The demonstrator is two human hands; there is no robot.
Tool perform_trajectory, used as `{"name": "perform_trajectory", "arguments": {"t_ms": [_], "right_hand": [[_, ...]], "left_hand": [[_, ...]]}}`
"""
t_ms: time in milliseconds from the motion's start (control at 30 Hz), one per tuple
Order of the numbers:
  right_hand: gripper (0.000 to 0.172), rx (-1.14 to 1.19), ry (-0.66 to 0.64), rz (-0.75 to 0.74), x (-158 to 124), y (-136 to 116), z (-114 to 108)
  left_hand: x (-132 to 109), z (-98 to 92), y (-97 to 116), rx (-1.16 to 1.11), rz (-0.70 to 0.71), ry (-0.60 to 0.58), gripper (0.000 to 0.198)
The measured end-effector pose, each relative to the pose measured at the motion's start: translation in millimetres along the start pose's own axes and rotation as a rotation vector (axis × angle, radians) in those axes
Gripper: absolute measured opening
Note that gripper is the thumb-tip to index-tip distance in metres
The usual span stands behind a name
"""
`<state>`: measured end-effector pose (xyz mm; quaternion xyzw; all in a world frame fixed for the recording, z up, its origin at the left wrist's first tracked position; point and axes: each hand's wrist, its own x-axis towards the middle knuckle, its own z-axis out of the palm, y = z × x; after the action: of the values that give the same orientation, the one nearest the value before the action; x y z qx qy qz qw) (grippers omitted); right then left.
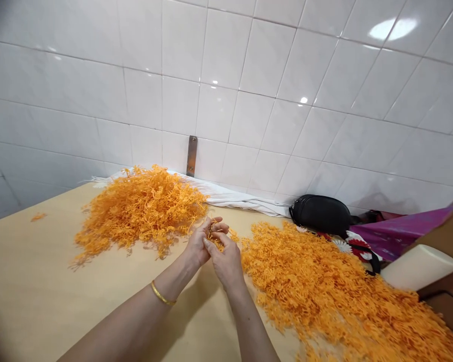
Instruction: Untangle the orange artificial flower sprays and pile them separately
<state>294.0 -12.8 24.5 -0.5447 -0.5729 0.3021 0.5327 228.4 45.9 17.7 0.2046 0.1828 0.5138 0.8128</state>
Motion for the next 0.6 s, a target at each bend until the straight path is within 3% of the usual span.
{"name": "perform_trajectory", "arguments": {"t_ms": [167, 267, 400, 600], "right_hand": [[0.013, 0.055, -0.002, -0.111, -2.0, -4.4, 1.4], [0.014, 0.302, -0.027, -0.031, -2.1, -9.4, -2.2], [0.018, 0.552, -0.016, 0.053, -0.6, -11.2, -7.1], [0.021, 0.466, -0.191, 0.026, -4.5, -11.7, -2.3]], "left_hand": [[2.3, -1.7, 4.5, -0.100, -0.055, 0.055, 0.016], [2.5, -0.7, 14.9, -0.184, -0.045, 0.153, 0.014], [1.6, 0.6, 24.8, -0.260, -0.067, 0.174, 0.020], [7.4, -6.9, 25.6, -0.226, -0.109, 0.164, 0.025]]}}
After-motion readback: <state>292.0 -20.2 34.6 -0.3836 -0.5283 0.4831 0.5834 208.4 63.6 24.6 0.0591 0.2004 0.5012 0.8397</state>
